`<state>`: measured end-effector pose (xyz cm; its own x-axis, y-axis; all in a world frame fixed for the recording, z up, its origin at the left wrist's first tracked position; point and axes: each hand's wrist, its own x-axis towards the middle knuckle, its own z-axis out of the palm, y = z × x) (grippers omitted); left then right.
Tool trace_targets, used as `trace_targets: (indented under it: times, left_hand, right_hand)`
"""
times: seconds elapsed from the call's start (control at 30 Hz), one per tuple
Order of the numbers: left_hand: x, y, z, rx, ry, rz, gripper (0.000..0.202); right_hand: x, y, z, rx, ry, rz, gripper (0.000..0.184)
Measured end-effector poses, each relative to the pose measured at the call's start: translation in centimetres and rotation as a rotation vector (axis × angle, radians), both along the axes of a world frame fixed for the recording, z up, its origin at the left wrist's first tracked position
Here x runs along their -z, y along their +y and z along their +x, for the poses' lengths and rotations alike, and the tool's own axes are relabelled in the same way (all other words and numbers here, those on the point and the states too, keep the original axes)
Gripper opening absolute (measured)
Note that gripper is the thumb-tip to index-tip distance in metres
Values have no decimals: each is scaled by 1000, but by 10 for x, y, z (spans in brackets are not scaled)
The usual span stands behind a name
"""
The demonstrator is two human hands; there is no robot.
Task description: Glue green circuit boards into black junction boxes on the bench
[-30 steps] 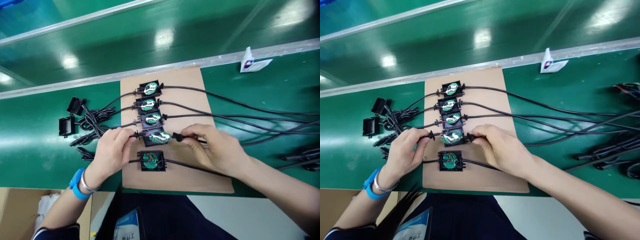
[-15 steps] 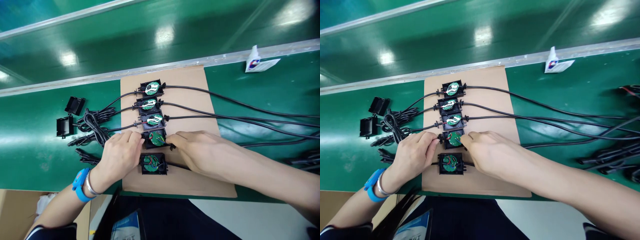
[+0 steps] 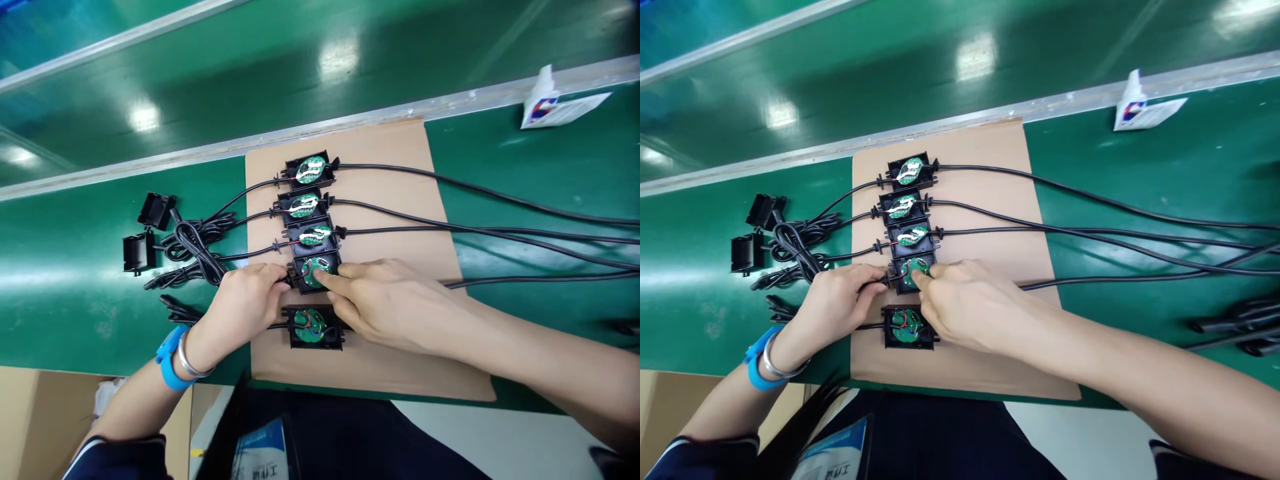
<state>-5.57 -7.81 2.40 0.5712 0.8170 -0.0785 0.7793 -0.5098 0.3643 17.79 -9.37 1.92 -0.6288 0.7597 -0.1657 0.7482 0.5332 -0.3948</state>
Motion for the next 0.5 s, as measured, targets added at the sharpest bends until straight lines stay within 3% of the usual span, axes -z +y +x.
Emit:
trace_targets:
  times: [0.17,0.33,0.5]
  left_hand:
    - [7,-9,8,-25,-158,158,11]
    - [14,-15,11,-3,-4,291,18]
    - [6,-7,15,3,94,163,25]
  right_hand:
    - [7,-5,-1,30,29,68,34]
    - [9,-3,-2,18,43,56,33]
    - [8,-1,-2,7,47,46,34]
